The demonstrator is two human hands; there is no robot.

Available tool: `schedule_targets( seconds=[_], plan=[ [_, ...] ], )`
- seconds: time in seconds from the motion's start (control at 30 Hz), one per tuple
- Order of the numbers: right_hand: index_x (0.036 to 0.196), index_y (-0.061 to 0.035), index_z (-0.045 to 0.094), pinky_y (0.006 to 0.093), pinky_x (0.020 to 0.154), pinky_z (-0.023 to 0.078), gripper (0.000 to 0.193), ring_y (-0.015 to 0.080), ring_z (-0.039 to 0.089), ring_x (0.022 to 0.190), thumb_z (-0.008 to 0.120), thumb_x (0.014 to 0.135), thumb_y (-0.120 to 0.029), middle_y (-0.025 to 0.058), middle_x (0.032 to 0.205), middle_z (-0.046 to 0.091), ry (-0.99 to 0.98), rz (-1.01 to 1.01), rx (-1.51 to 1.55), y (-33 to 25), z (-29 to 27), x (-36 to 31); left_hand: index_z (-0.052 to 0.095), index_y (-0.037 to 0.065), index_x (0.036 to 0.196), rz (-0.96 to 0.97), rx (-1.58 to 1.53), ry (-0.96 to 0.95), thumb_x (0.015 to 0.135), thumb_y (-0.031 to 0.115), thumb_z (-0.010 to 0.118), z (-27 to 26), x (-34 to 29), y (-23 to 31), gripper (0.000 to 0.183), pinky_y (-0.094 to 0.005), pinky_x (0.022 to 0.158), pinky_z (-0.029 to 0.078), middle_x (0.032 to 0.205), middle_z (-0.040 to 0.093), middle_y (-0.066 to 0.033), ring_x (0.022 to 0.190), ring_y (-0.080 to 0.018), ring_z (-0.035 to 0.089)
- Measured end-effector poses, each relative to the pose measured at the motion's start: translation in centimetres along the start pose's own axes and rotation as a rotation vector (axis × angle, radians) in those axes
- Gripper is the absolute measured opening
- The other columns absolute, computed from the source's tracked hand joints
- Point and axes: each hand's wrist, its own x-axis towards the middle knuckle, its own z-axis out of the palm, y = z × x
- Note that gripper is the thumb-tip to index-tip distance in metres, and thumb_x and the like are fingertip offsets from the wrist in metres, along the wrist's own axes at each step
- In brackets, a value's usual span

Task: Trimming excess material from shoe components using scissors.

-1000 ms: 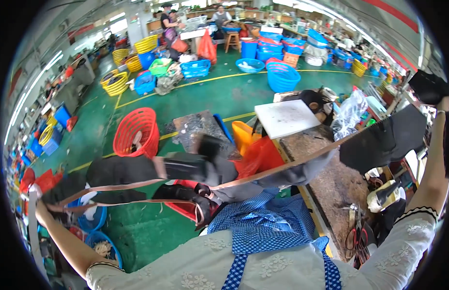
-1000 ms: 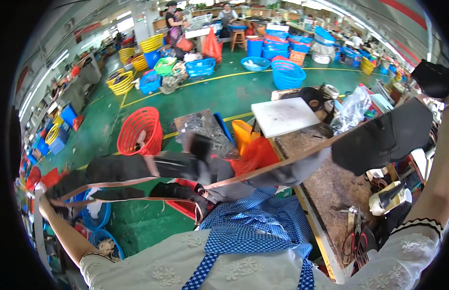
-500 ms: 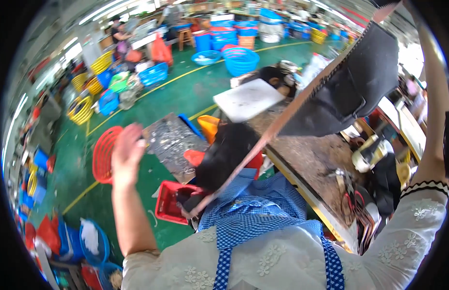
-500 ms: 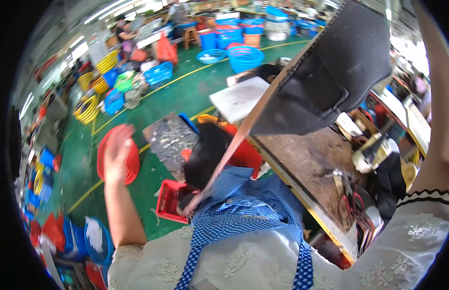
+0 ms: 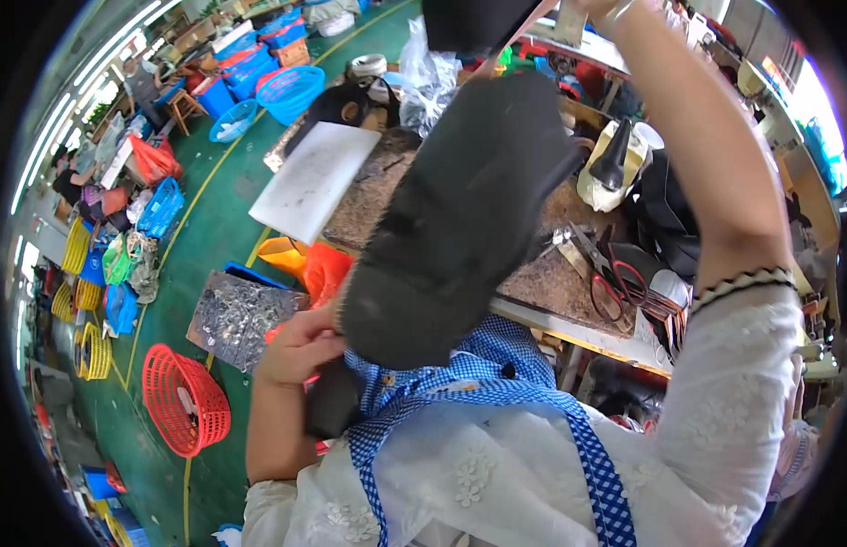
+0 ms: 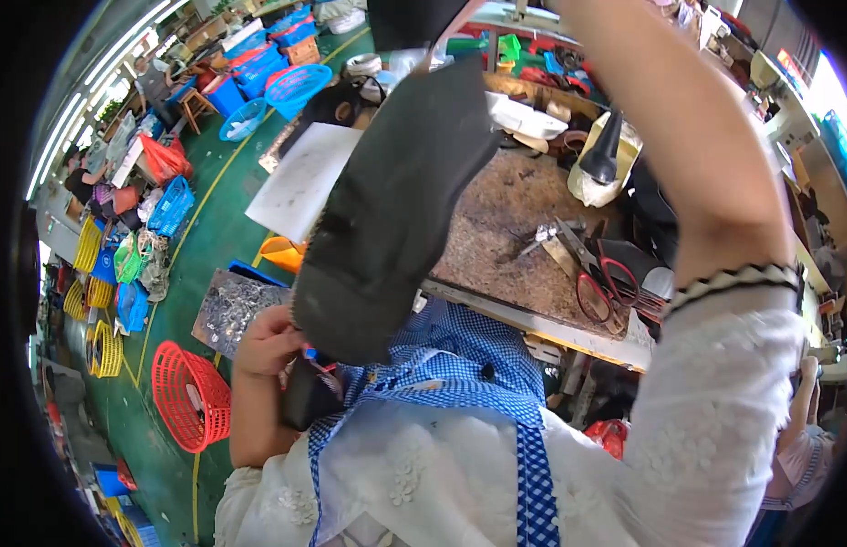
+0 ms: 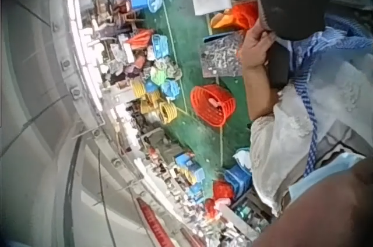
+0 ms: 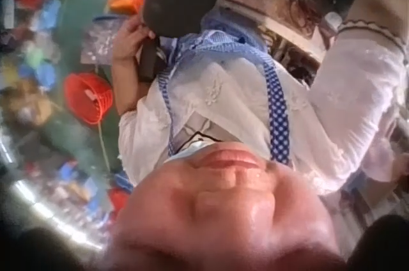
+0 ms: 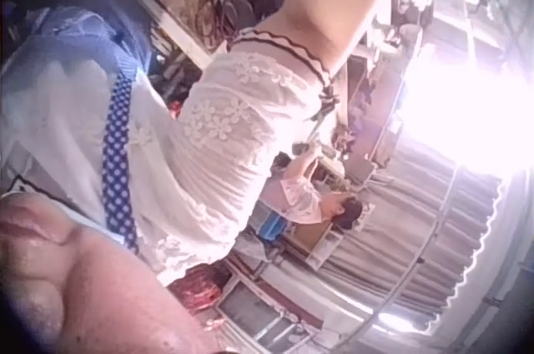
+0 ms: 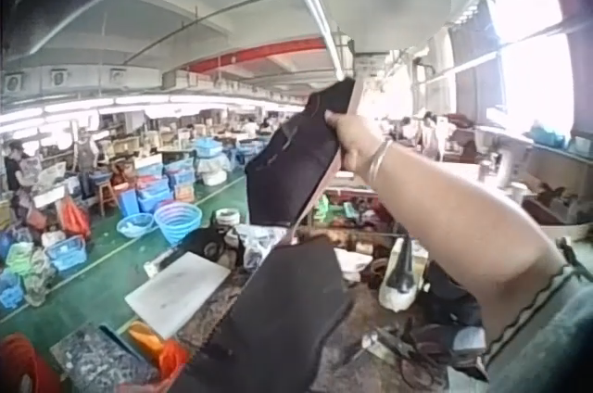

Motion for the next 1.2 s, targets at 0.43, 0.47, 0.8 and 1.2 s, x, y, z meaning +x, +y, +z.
schedule_targets(
  seconds=[0.43, 0.47, 0.8, 1.2],
  plan=[
    [0.072, -0.0055, 0.059, 0.0349, 0.050, 0.045, 0.017, 0.0267, 0.056, 0.052, 0.072, 0.073, -0.016, 0.0083, 0.058, 0.054, 0.124, -0.054, -1.552, 13.1, -16.4, -33.5, 0.042, -0.001, 0.119, -0.391, -0.038, 0.099, 0.087, 0.005, 0.060, -4.7, 2.9, -10.8, 0.037, -0.0285, 0.078, 0.048, 0.104, 0.060, -0.0090, 0.091, -0.0159, 0.059],
    [0.073, -0.0059, 0.058, 0.0375, 0.057, 0.047, 0.015, 0.0280, 0.057, 0.061, 0.071, 0.073, -0.013, 0.0087, 0.065, 0.056, 0.261, 0.034, -1.704, 13.2, -17.6, -35.5, 0.040, -0.002, 0.121, -0.274, 0.064, 0.177, 0.086, 0.008, 0.062, -3.9, 4.5, -12.0, 0.042, -0.0305, 0.077, 0.049, 0.106, 0.060, -0.0116, 0.091, -0.0188, 0.060],
    [0.109, 0.0044, 0.051, 0.0428, 0.090, 0.040, 0.048, 0.0377, 0.046, 0.100, 0.061, 0.063, -0.004, 0.0205, 0.105, 0.051, 0.067, -0.005, -1.981, 13.1, -18.8, -34.1, 0.029, -0.008, 0.129, 0.090, 1.419, 0.305, 0.066, 0.047, 0.074, 5.0, 8.6, -13.3, 0.095, -0.0482, 0.087, 0.040, 0.110, 0.051, -0.0262, 0.101, -0.0401, 0.052],
    [0.100, 0.0023, 0.054, 0.0218, 0.058, 0.045, 0.028, 0.0101, 0.056, 0.067, 0.068, 0.076, -0.003, 0.0046, 0.080, 0.055, 0.176, 0.159, -1.037, 15.5, -13.1, -32.8, 0.058, 0.000, 0.101, -0.015, 0.428, 0.316, 0.089, 0.032, 0.059, -3.5, 8.2, -12.0, 0.034, -0.0344, 0.067, 0.049, 0.084, 0.066, -0.0179, 0.078, -0.0316, 0.065]
  ],
)
